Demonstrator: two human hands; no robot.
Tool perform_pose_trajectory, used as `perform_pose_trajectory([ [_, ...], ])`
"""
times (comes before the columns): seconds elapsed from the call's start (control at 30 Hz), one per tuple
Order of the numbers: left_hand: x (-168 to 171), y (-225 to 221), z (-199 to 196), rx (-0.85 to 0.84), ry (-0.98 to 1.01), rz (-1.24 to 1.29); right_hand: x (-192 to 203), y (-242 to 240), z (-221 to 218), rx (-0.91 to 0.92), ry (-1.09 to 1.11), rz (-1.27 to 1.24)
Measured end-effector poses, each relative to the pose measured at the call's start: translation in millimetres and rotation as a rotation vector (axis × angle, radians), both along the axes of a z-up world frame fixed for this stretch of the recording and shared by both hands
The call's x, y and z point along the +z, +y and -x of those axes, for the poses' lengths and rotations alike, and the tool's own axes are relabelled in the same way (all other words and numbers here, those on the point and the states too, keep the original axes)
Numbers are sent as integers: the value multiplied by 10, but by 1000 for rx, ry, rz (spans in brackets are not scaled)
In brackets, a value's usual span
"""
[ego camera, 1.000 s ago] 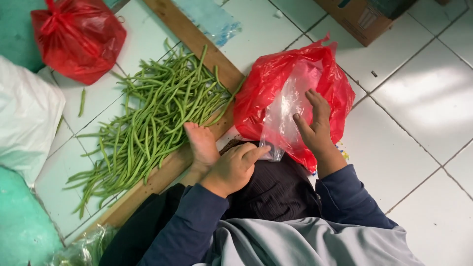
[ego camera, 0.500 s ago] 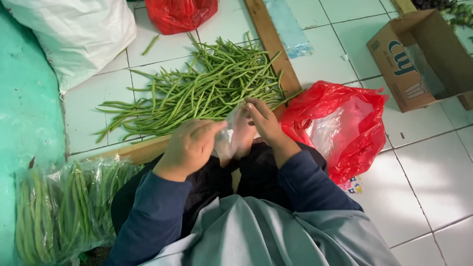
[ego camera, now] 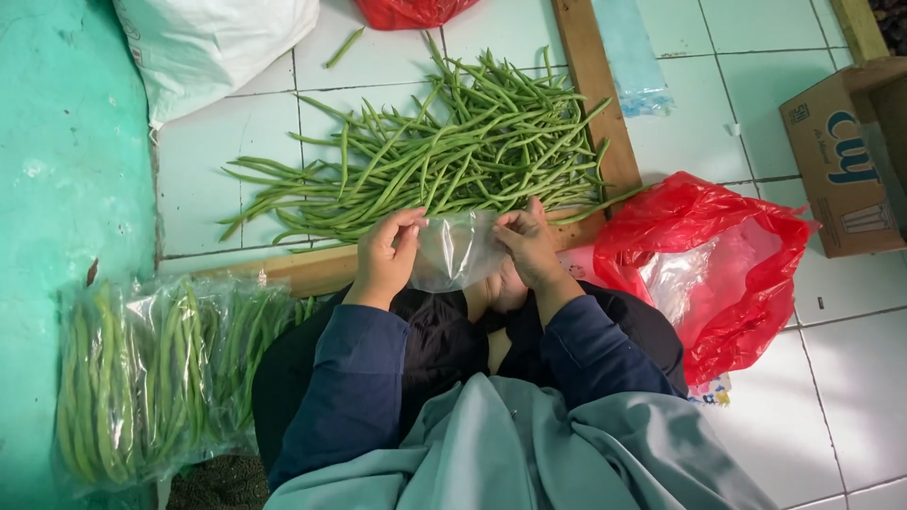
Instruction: The person sits on the floor and packs green beans into small clear plastic bags. They pick up beans from a pile on a wooden board, place them into the bags, and set the filled bags aside.
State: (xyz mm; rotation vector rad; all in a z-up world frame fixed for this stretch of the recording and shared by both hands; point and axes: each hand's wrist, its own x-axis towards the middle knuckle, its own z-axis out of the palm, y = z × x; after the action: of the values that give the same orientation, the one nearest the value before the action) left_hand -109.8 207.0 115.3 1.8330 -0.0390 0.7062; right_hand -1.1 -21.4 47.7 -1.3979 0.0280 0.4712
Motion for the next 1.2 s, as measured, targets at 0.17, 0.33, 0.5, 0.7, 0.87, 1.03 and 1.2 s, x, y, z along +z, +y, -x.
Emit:
perform_pose_trajectory([
  [0.17,-200,143,-171,180,146,-57,-120,-145,-368,-394,-236,-111],
  [0.33,-67,48,-258,137,151,574,-145,-152,-471,-528,-306,-82],
  [0.5,3,-291,-337,36,22,1331,-139,-74,-530,-637,-371,-40],
  [0.7,-476,-347,-473,-13,135,1184,-42,79,-464,-652,-445,20],
  [0.87,-599,-171,-537,126,250,1145,346,114,-409,-493,-183,-191],
  [1.03,-709,-16,-539,309,243,999,132,10,-521,-455,-211,-179],
  [1.2,-526,-91,-519,343,77,1162,14,14,-531,-493,-281,-233],
])
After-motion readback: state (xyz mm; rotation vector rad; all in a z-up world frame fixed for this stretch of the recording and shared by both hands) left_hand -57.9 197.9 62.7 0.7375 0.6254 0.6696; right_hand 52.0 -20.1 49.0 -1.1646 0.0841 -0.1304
